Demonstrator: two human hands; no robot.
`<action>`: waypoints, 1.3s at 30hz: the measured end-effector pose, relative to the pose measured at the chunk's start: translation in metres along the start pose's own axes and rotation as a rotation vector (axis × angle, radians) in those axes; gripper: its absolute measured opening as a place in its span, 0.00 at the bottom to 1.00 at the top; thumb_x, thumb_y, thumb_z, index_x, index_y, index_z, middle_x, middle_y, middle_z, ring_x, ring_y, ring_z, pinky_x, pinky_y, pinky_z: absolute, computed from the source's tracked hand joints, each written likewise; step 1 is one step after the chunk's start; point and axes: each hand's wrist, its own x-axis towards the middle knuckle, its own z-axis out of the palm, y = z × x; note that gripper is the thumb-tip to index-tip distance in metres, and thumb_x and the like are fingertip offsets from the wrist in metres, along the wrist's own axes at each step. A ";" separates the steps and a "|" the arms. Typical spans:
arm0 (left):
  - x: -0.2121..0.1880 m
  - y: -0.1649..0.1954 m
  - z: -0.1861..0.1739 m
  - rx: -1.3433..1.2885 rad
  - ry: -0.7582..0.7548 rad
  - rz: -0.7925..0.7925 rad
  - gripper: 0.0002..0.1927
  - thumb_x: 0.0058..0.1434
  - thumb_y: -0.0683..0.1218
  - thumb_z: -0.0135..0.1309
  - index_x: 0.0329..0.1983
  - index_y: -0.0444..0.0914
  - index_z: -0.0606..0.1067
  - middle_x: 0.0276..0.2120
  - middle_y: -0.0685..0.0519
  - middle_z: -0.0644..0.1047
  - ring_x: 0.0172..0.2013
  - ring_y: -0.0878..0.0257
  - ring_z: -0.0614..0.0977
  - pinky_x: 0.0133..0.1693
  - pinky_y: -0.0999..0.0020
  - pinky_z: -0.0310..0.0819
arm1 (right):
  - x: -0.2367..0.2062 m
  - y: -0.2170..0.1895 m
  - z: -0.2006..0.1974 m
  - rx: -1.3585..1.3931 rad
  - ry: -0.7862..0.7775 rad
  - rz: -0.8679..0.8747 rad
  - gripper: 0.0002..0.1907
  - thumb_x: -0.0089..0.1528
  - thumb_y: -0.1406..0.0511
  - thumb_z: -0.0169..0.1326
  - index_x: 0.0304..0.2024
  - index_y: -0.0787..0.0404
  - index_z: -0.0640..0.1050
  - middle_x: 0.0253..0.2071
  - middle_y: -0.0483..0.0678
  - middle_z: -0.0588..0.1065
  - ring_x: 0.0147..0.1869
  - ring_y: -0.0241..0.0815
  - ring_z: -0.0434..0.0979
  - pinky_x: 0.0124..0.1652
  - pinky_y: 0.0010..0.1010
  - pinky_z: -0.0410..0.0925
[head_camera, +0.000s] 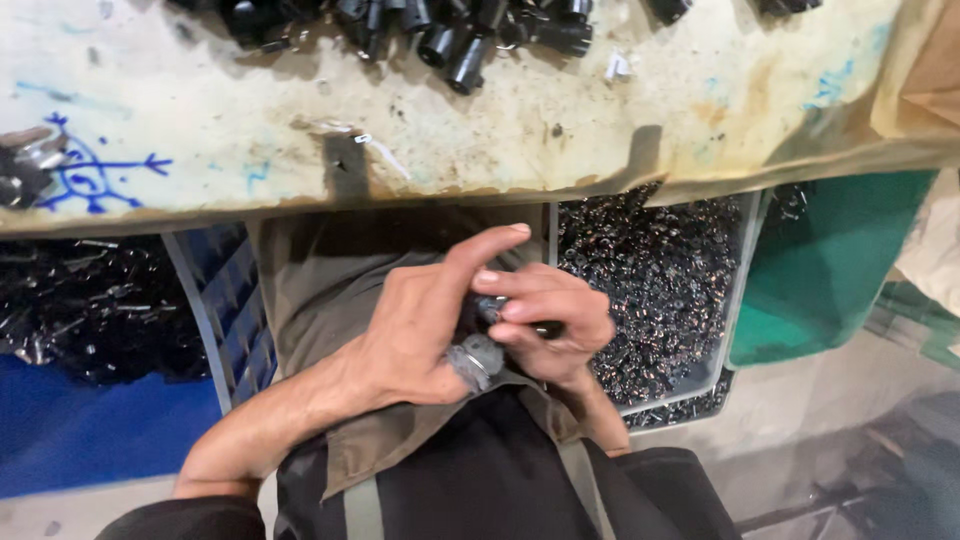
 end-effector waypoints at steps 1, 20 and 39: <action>0.000 0.000 -0.001 0.002 -0.001 -0.003 0.44 0.56 0.45 0.60 0.75 0.39 0.58 0.40 0.45 0.80 0.40 0.45 0.84 0.41 0.58 0.78 | 0.003 0.002 0.000 -0.005 -0.006 -0.017 0.11 0.65 0.67 0.64 0.46 0.60 0.76 0.46 0.61 0.80 0.35 0.45 0.80 0.33 0.32 0.71; 0.003 -0.011 -0.009 0.215 -0.283 -0.020 0.59 0.38 0.46 0.60 0.77 0.35 0.50 0.29 0.46 0.80 0.28 0.47 0.82 0.27 0.55 0.73 | 0.010 -0.005 -0.017 -0.195 -0.243 0.132 0.11 0.56 0.71 0.70 0.40 0.61 0.82 0.39 0.52 0.79 0.41 0.46 0.82 0.39 0.32 0.74; -0.038 -0.006 -0.136 1.115 0.447 -0.289 0.22 0.76 0.49 0.52 0.67 0.31 0.69 0.60 0.43 0.73 0.57 0.49 0.74 0.60 0.57 0.70 | 0.006 0.029 0.003 1.449 0.071 0.684 0.13 0.84 0.59 0.45 0.60 0.62 0.69 0.42 0.50 0.72 0.38 0.36 0.70 0.29 0.21 0.63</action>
